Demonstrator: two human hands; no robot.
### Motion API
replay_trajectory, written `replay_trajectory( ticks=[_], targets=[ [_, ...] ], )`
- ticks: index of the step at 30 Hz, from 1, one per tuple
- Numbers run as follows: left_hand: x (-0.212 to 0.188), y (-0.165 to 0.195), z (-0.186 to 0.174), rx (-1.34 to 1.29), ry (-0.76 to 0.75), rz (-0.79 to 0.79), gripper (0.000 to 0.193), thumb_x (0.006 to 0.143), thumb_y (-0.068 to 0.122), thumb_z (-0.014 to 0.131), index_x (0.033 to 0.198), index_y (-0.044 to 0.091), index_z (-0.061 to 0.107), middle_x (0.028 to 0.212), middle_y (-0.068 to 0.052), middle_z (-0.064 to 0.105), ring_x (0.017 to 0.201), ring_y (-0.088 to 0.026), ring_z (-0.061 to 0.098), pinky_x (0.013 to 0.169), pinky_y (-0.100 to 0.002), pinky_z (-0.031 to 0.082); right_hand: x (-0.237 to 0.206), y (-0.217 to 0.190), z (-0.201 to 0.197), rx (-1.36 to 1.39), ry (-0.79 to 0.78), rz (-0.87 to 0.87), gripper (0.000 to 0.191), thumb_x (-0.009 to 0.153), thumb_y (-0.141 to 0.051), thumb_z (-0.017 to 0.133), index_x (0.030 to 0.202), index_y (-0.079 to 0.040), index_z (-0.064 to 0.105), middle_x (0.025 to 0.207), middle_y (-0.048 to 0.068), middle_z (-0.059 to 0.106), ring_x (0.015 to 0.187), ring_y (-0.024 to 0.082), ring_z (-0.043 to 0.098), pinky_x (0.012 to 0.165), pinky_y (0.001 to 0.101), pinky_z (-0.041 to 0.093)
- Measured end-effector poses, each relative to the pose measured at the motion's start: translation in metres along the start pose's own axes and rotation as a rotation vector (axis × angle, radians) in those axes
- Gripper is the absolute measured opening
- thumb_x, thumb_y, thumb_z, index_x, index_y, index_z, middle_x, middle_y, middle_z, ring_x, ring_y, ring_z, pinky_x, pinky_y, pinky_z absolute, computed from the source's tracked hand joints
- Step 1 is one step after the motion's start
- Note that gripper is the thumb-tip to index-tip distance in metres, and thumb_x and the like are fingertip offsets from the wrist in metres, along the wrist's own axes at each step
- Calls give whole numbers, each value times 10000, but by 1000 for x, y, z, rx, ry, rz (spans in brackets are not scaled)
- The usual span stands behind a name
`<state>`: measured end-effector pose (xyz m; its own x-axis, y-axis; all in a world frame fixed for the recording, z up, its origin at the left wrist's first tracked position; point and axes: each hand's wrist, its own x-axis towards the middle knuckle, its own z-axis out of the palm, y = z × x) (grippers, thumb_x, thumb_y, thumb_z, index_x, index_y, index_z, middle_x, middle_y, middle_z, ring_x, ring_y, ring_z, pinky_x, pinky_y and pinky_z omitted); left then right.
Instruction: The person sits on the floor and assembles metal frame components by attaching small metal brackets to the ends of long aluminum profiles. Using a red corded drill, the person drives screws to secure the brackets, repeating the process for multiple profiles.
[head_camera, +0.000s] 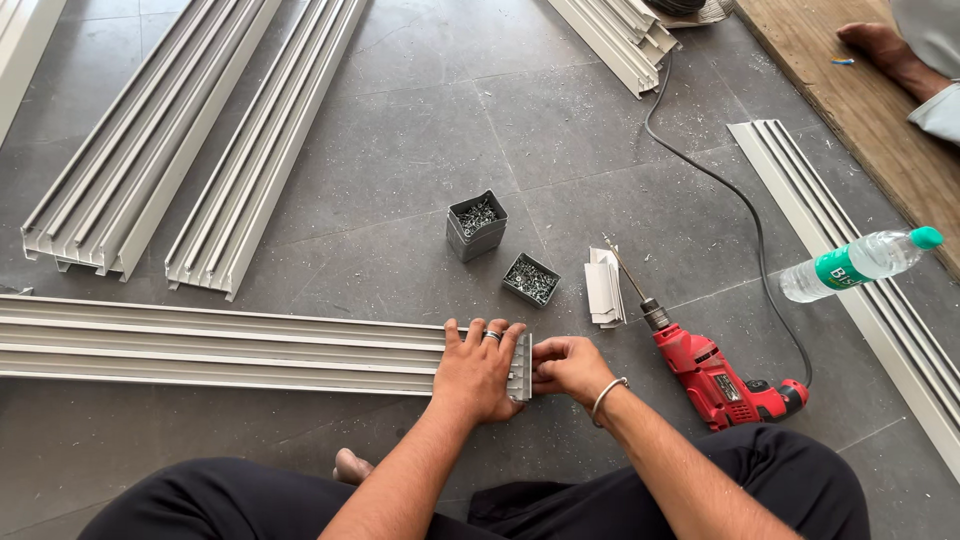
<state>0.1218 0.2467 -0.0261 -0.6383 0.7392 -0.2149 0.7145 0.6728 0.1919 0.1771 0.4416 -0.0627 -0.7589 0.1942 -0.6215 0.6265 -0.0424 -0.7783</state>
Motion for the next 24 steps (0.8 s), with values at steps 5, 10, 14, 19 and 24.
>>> replay_trajectory(
  ticks=[5,10,14,19,24],
  targets=[
    [-2,5,-5,29,-50,-12,1209,702,718,786,1606,202,171,1593,-109,317,1488,-324,259,1174,-656,131,3,2,-15,-156,-112,-55,359,883,61,590,1221,5,696,1128,121,768,989,208,757,864,360,643],
    [-3,9,-9,-3,-88,-31,1284,670,807,756,1611,199,129,1605,-107,299,1509,-331,227,1187,-665,109,-20,-19,-42,-791,-86,-317,368,874,-96,716,1241,-119,742,1139,53,797,1012,158,770,907,318,605],
    [-2,12,-12,-26,-44,-28,1269,685,811,739,1613,194,132,1600,-109,310,1502,-345,233,1176,-672,106,-64,-53,-121,-1253,38,-474,415,835,-284,773,1235,-192,714,1212,52,716,1109,230,690,955,360,560],
    [2,18,-14,14,-68,-38,1241,695,802,726,1607,200,138,1598,-97,319,1502,-322,246,1174,-665,121,-116,-57,-227,-1622,4,-473,922,705,-383,877,1504,-299,425,1461,59,530,1248,279,585,1005,395,519],
    [6,23,-12,59,-75,-54,1229,695,812,719,1598,209,141,1579,-100,330,1485,-316,261,1163,-656,129,-122,-10,-269,-1642,-86,-608,1237,614,-393,934,1605,-283,203,1641,144,282,1317,399,541,1017,455,484]
  ],
)
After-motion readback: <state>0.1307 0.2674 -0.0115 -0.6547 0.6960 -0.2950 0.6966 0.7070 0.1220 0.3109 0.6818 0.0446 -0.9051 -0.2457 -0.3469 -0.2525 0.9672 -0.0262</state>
